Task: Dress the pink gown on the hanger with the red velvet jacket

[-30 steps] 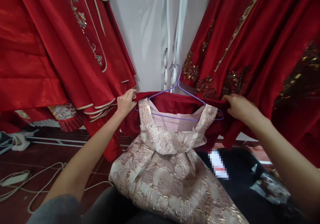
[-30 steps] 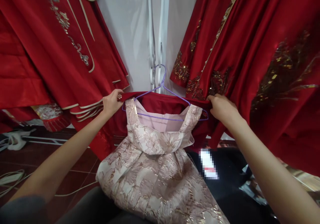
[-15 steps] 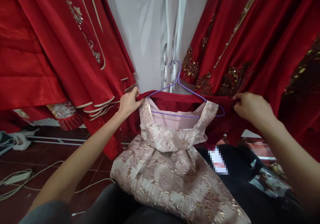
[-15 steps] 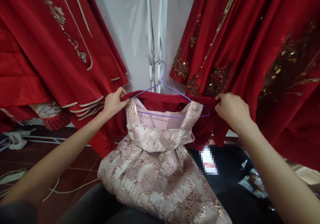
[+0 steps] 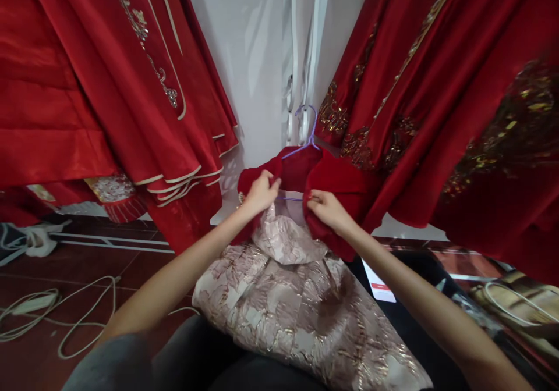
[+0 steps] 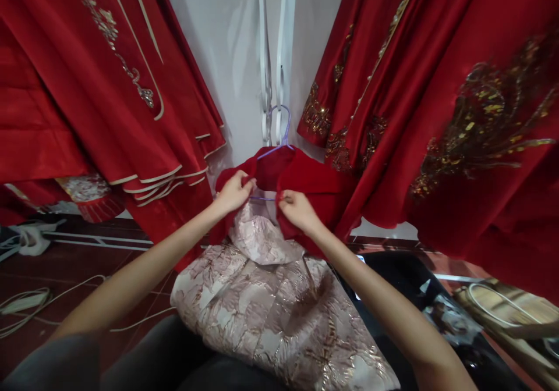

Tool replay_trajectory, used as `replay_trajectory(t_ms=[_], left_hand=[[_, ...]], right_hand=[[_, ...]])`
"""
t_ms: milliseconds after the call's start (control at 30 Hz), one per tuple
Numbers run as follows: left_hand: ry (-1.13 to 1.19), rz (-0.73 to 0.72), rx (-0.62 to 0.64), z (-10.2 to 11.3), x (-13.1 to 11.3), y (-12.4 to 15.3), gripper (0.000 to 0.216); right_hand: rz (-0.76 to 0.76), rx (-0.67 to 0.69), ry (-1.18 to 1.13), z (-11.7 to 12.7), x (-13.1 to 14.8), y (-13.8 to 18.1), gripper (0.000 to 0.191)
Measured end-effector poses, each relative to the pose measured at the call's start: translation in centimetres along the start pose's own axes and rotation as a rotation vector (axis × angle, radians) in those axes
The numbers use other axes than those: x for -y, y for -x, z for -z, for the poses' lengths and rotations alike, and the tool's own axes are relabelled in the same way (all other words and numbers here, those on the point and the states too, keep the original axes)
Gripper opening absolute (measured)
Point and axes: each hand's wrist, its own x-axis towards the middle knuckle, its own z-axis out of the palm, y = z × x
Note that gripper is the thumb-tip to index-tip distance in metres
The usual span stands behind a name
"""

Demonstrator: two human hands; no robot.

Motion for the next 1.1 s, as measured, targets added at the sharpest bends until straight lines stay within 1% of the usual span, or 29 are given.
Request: replay_trajectory(t_ms=[33,100,133,167,233,267,333,400,467,533,567,633,700,767,867,967,1100], left_hand=[[0.082,-0.028,0.077,-0.7,-0.3,0.7,0.008],[0.206,-0.057,0.191,-1.6,-0.6,1.9,0.007],[0.242,-0.06,0.221,-1.8,-0.7,2.3,0.007],[0.261,-0.059,0.224,-1.8,-0.7,2.6,0.007],[0.256,-0.074,0.176,-1.7,-0.6,2.9,0.016],[0.245,-0.093,0.148,-1.7,-0.5,3.1,0.021],[0.227,-0.133,0.139,-1.8,-0.3,3.4,0.027],[0.226,-0.146,0.152,-2.3,-0.1,3.8,0.028],[0.232,-0.136,0.117,-2.9,0.2,4.2,0.027],[0.236,-0.134,0.038,-3.4,0.3,4.4,0.028],[0.241,-0.142,0.006,-3.7,0.3,4.4,0.028],[0.257,-0.168,-0.035,-4.0,0.2,4.4,0.027],[0.276,-0.174,-0.053,-4.2,0.2,4.4,0.02],[0.298,-0.147,-0.053,-4.3,0.4,4.4,0.015],[0.354,-0.112,-0.042,-4.2,0.7,4.4,0.012],[0.407,-0.116,-0.031,-3.9,0.9,4.2,0.012],[0.422,-0.13,0.037,-3.5,0.7,3.9,0.013]], right_hand=[[0.014,0.066,-0.058,-1.2,0.4,0.0,0.005],[0.036,0.14,-0.123,-2.7,0.7,0.2,0.004],[0.043,0.157,-0.152,-3.0,0.6,0.3,0.005],[0.048,0.157,-0.178,-3.1,0.2,0.5,0.007],[0.051,0.112,-0.225,-3.0,-0.9,0.8,0.012],[0.046,0.069,-0.24,-2.8,-1.6,0.9,0.016],[0.036,-0.059,-0.235,-2.5,-2.9,0.9,0.024],[0.053,-0.176,-0.193,-2.2,-3.8,0.9,0.033],[0.106,-0.23,-0.152,-1.9,-4.1,0.8,0.038],[0.147,-0.209,-0.153,-1.7,-4.0,0.8,0.037],[0.14,-0.184,-0.173,-1.5,-3.9,0.8,0.036],[0.094,-0.139,-0.235,-1.4,-3.5,0.9,0.037],[0.053,-0.114,-0.299,-1.5,-3.3,1.1,0.043],[0.056,-0.12,-0.346,-1.7,-3.3,1.1,0.045],[0.091,-0.138,-0.383,-2.1,-3.3,1.0,0.043],[0.119,-0.169,-0.386,-2.3,-3.3,0.7,0.04],[0.126,-0.229,-0.369,-2.4,-3.1,0.5,0.035]])
